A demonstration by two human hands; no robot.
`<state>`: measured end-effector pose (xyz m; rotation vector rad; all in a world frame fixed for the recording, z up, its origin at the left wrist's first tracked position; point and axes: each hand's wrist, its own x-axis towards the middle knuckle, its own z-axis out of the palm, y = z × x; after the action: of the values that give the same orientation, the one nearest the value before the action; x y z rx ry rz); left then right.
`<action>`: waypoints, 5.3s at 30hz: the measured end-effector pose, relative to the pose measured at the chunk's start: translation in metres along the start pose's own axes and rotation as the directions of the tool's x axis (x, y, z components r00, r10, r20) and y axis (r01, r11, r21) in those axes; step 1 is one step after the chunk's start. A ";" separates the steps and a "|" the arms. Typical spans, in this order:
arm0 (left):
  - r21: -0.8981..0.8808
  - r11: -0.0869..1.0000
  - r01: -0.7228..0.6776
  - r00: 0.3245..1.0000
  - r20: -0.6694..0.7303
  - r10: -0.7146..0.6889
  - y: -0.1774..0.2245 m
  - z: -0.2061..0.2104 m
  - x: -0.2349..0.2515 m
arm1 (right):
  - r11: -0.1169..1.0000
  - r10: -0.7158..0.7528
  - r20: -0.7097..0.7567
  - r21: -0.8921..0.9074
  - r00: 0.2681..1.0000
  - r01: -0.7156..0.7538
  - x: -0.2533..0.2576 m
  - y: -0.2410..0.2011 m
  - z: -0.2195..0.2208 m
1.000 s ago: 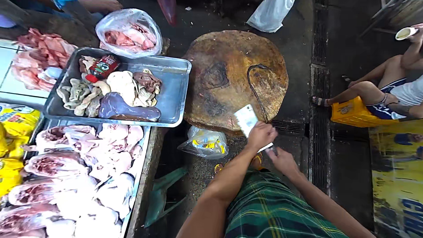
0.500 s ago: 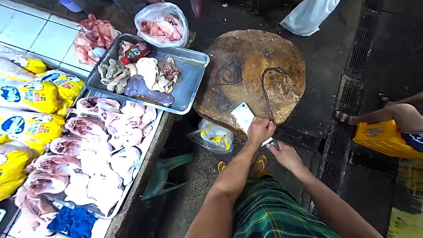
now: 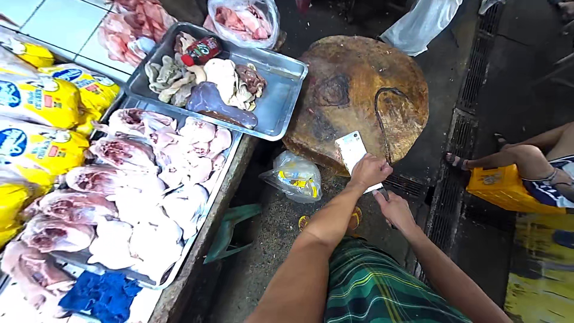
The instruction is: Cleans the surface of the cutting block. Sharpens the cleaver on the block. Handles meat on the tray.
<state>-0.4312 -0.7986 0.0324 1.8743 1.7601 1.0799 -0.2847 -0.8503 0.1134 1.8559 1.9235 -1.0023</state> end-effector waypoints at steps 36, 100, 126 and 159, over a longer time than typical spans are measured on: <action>0.006 0.987 -0.163 0.979 0.121 0.161 -0.005 -0.018 -0.054 | 0.962 0.114 -0.047 0.254 0.992 -0.098 -0.037 -0.002 0.070; 0.045 0.993 -0.113 0.990 0.087 0.108 -0.007 -0.052 -0.052 | 0.950 0.032 0.042 0.309 0.999 -0.044 -0.037 -0.029 0.053; 0.044 0.967 -0.249 0.963 0.113 0.243 -0.050 -0.053 -0.070 | 0.967 0.040 -0.113 0.254 0.993 -0.010 -0.026 -0.051 0.115; -0.066 0.992 -0.107 0.958 0.259 0.121 0.001 -0.035 -0.012 | 0.899 0.145 0.032 0.413 0.989 -0.145 -0.023 -0.027 0.038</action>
<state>-0.4547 -0.8185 0.0524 2.0040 1.4795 0.8590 -0.3172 -0.8905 0.1078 2.1809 1.6301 -1.4483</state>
